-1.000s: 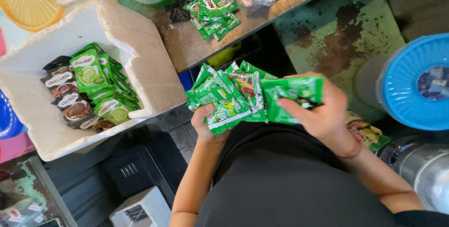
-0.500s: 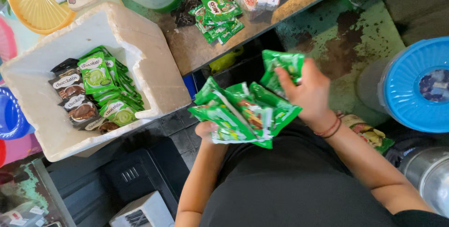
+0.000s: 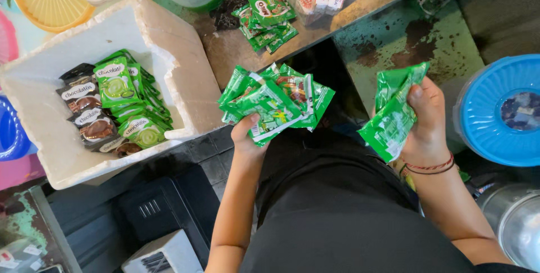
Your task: The person organizes small green and brown snack packets into a white styrofoam box. They pick up packets from the counter, separate them, and place them in neat rows inside the box.
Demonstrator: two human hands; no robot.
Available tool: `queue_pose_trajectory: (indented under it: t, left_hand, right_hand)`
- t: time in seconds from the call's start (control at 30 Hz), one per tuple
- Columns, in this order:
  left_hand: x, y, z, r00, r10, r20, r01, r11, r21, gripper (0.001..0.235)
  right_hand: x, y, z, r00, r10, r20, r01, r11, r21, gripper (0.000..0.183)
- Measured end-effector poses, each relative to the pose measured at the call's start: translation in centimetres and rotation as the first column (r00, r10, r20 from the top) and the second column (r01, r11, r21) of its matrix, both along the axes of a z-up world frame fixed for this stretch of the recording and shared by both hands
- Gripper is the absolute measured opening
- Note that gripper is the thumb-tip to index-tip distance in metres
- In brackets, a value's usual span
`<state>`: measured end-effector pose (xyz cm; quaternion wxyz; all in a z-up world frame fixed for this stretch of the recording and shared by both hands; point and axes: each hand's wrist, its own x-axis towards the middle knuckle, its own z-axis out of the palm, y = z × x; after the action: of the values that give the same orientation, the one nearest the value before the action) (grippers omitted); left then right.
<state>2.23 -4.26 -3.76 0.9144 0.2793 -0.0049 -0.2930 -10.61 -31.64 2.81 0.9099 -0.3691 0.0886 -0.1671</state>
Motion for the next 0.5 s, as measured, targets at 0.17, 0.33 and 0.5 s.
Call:
queue_pose_trajectory:
  t: [0.17,0.33,0.5]
  left_hand:
    - [-1.5,-1.6,0.8,0.998,-0.024,-0.061,0.023,1.0,-0.017,0.074]
    - [-1.1,-1.7,2.9,0.998,-0.041,-0.047,0.036,0.994,-0.107,0.07]
    - [-0.4,-1.0,4.2,0.997,-0.067,0.039,0.061,0.989,0.138,0.066]
  right_hand:
    - [1.6,2.1,-2.3,0.999,0.049,0.01,-0.042,0.935,-0.351,0.037]
    - [3.7,2.1,-4.2,0.984,0.069,-0.163,-0.098,0.979,-0.177,0.029]
    - [2.7,0.5,-0.9,0.989,0.014,-0.146,-0.022,0.998,-0.051,0.022]
